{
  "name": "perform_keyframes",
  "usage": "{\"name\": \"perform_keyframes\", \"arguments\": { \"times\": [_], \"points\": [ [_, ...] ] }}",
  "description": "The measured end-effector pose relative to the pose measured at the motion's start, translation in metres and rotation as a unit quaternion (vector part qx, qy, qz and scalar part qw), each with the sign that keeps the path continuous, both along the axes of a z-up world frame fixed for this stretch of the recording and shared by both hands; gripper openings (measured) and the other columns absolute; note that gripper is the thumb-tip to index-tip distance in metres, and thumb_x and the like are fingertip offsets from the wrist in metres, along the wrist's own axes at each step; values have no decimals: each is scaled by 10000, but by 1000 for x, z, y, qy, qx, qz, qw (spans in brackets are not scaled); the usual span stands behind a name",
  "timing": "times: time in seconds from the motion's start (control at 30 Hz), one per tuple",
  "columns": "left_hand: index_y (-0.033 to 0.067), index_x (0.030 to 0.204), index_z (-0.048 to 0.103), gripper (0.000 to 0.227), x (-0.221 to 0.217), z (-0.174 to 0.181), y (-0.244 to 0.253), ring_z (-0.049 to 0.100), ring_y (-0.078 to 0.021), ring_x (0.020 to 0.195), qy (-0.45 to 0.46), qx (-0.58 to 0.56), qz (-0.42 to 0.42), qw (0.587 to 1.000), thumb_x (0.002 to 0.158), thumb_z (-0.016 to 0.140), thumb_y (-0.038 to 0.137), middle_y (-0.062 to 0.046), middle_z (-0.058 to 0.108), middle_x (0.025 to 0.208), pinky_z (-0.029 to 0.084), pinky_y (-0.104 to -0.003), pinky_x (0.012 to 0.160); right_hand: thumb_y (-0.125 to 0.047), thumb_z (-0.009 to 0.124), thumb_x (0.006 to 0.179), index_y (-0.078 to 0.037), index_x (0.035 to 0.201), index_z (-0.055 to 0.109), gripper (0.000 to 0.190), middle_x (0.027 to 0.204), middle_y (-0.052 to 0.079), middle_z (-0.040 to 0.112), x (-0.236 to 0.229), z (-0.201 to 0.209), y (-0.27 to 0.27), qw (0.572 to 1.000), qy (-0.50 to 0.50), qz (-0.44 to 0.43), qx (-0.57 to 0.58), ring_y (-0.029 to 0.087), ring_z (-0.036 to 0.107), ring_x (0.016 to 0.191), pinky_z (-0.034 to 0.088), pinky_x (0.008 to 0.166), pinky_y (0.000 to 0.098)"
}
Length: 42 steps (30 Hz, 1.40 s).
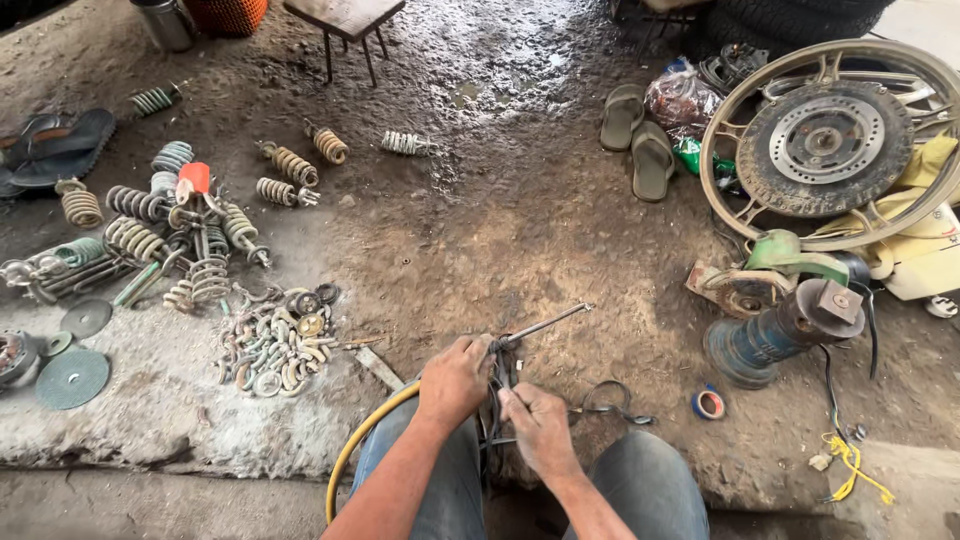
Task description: The person sits on the ground and wraps a thin metal wire around a metal rod multiple times. The person then uses blue tape to secure the wrapped wire to the rod.
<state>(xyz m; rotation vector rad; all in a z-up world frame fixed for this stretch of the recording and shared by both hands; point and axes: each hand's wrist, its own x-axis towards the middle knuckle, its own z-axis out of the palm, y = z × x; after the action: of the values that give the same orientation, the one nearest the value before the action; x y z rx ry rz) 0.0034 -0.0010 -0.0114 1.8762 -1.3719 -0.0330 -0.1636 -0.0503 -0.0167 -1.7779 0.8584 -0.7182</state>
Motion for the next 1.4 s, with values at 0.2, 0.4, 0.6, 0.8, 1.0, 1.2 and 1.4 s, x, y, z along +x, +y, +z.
{"name": "perform_keyframes", "arguments": {
  "times": [0.2, 0.4, 0.6, 0.8, 1.0, 1.2, 1.4],
  "points": [
    [123, 1104, 731, 270, -5, -16, -2, 700, -377, 910, 0, 17, -13, 1000, 852, 706, 217, -139, 731, 1006, 561, -478, 766, -216, 655, 950, -17, 742, 651, 288, 621, 47, 611, -20, 12, 14, 999, 38, -1, -20, 109, 558, 586, 468, 580, 320],
    [99, 1132, 713, 312, -6, 0, -2, 692, -384, 899, -20, 39, -48, 998, 855, 707, 243, -157, 717, 992, 546, -487, 752, -241, 646, 971, -16, 782, 659, 294, 670, 113, 639, -23, 45, 9, 994, 27, 23, -104, 181, 611, 618, 492, 603, 351],
    [122, 1025, 703, 160, -14, -7, 10, 700, -349, 842, -83, 127, -168, 974, 890, 655, 193, -117, 687, 869, 543, -474, 716, -429, 622, 951, -84, 908, 735, 366, 790, 164, 677, 8, 0, -83, 948, 199, 34, -248, 350, 652, 703, 490, 645, 466],
    [94, 1139, 688, 315, -4, -6, 6, 696, -333, 787, -107, 60, -181, 976, 832, 675, 165, -100, 673, 846, 536, -473, 659, -477, 683, 910, -89, 824, 748, 402, 802, 155, 701, 35, -65, -122, 947, 211, 142, -196, 329, 672, 767, 511, 706, 444],
    [209, 1142, 730, 299, -2, -3, -1, 696, -307, 809, -93, 119, -195, 969, 846, 698, 182, -77, 677, 860, 544, -461, 691, -492, 801, 817, -115, 804, 764, 379, 825, 74, 717, 19, -27, -121, 946, 292, 127, -56, 212, 688, 779, 534, 716, 374],
    [184, 1167, 733, 346, -2, -2, 5, 696, -302, 822, -29, 95, -177, 979, 829, 755, 252, -65, 680, 841, 542, -452, 691, -349, 853, 752, -199, 944, 778, 255, 871, -15, 701, -81, 45, -155, 915, 383, 66, 110, 164, 644, 793, 554, 722, 377],
    [198, 1119, 748, 318, 2, 20, 4, 702, -304, 790, 9, 49, -164, 985, 810, 794, 257, -44, 709, 864, 552, -436, 665, -247, 872, 747, -132, 1227, 723, 516, 1160, 141, 699, -130, 59, -193, 926, 374, -33, 48, 274, 656, 1003, 485, 860, 459]
  ]
}}
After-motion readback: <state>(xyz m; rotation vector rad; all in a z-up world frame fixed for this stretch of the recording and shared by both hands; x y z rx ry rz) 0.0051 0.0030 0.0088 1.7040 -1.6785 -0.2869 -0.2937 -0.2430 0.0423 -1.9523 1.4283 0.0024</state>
